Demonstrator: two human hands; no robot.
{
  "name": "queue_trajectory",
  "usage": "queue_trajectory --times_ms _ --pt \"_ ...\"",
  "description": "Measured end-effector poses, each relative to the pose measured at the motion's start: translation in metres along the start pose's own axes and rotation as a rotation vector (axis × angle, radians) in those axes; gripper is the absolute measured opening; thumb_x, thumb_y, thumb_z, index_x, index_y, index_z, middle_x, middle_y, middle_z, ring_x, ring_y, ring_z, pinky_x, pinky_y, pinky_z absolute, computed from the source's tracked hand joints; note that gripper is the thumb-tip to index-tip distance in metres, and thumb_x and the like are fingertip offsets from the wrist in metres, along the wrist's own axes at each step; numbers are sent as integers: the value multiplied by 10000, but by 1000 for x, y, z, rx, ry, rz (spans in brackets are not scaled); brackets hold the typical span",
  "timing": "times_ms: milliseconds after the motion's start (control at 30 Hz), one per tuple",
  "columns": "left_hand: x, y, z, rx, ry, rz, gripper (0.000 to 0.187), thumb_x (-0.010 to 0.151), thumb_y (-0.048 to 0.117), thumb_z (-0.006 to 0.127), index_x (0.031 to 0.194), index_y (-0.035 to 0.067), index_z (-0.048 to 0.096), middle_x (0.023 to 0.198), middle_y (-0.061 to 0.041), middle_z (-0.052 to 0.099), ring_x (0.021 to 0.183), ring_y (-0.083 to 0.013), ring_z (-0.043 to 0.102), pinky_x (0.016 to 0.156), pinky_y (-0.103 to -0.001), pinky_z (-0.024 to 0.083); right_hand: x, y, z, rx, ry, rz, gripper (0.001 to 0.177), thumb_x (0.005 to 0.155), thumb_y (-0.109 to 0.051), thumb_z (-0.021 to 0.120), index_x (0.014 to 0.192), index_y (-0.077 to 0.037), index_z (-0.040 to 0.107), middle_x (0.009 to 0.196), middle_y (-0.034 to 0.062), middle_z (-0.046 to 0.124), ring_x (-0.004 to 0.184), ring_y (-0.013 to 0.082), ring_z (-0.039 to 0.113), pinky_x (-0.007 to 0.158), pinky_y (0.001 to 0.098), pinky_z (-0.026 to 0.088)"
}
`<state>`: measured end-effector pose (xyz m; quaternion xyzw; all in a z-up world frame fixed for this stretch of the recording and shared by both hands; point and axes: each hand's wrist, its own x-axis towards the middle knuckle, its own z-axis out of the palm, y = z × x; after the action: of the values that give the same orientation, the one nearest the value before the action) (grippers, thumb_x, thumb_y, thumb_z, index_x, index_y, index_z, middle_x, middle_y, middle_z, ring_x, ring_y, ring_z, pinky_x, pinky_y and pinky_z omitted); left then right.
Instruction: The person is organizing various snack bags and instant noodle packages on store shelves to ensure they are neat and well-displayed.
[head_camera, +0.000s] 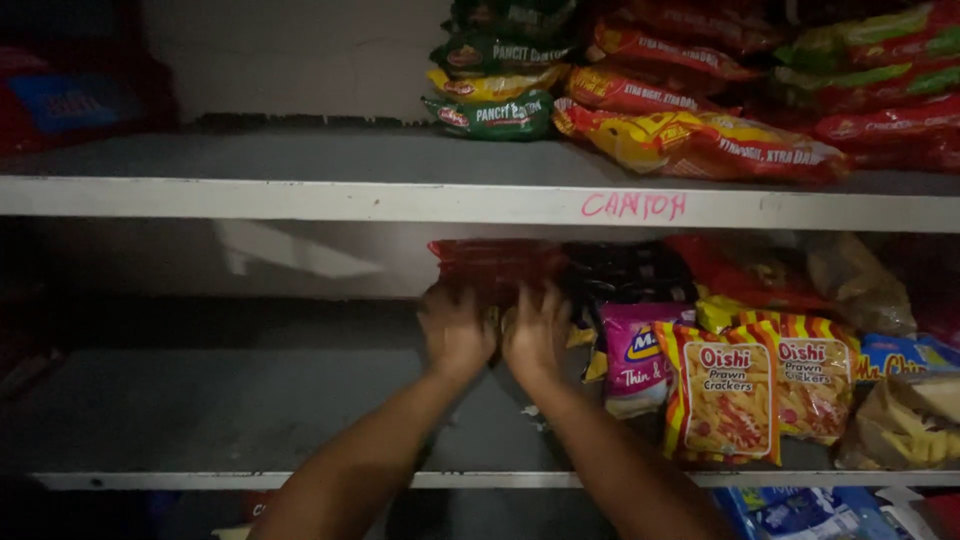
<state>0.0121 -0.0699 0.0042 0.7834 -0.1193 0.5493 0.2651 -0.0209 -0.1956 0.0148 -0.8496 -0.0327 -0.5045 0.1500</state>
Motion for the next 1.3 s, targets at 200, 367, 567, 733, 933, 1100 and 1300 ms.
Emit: queue_trajectory --times_ms 200,367,567,733,933,1100,1300 --pt "1 11 -16 135 -494 110 467 754 294 721 1207 183 687 1382 -207 553 1279 -442 492 967 -703 387 -1 7 3 -41 -225 -25 370 872 -226 645 1197 -51 666 1317 240 562 1174 480 551 966 557 491" --pt "5 17 -36 34 -327 222 349 712 235 743 1050 155 726 1120 -162 642 1169 -412 574 869 -645 459 3 -16 -47 139 -85 -164 424 709 -118 674 1116 2 672 1148 268 612 989 484 574 848 563 488" --pt "4 45 -98 -384 -259 377 261 732 28 724 979 50 643 995 -172 585 900 -411 619 720 -491 514 -14 -23 -120 360 -77 -234 313 802 -62 632 1103 20 644 1055 239 639 972 459 610 810 527 496" --pt "22 108 -173 -524 -211 539 263 728 57 763 964 76 648 964 -144 573 855 -349 626 689 -458 508 -4 -26 -230 362 -2 -382 291 741 -67 660 1028 -21 670 952 165 649 907 376 643 805 484 516" --pt "133 196 -246 -536 -4 822 300 786 139 766 1070 97 681 1026 -96 606 898 -300 640 727 -440 497 81 -12 -334 269 271 -623 263 769 -39 685 1031 -27 663 997 133 659 884 338 639 771 467 505" --pt "215 235 -215 -252 97 657 321 811 202 741 1108 101 671 1073 -149 662 1001 -341 651 741 -446 526 164 25 -366 -84 231 -442 277 909 -130 730 1162 -21 695 1011 192 634 918 387 643 783 494 506" --pt "254 251 -181 68 -802 73 611 1000 602 455 1386 137 542 1238 -195 717 1151 -395 673 916 -536 517 190 68 -351 -315 -248 80 509 977 -474 580 1350 -138 660 1179 287 644 1031 488 624 833 572 503"
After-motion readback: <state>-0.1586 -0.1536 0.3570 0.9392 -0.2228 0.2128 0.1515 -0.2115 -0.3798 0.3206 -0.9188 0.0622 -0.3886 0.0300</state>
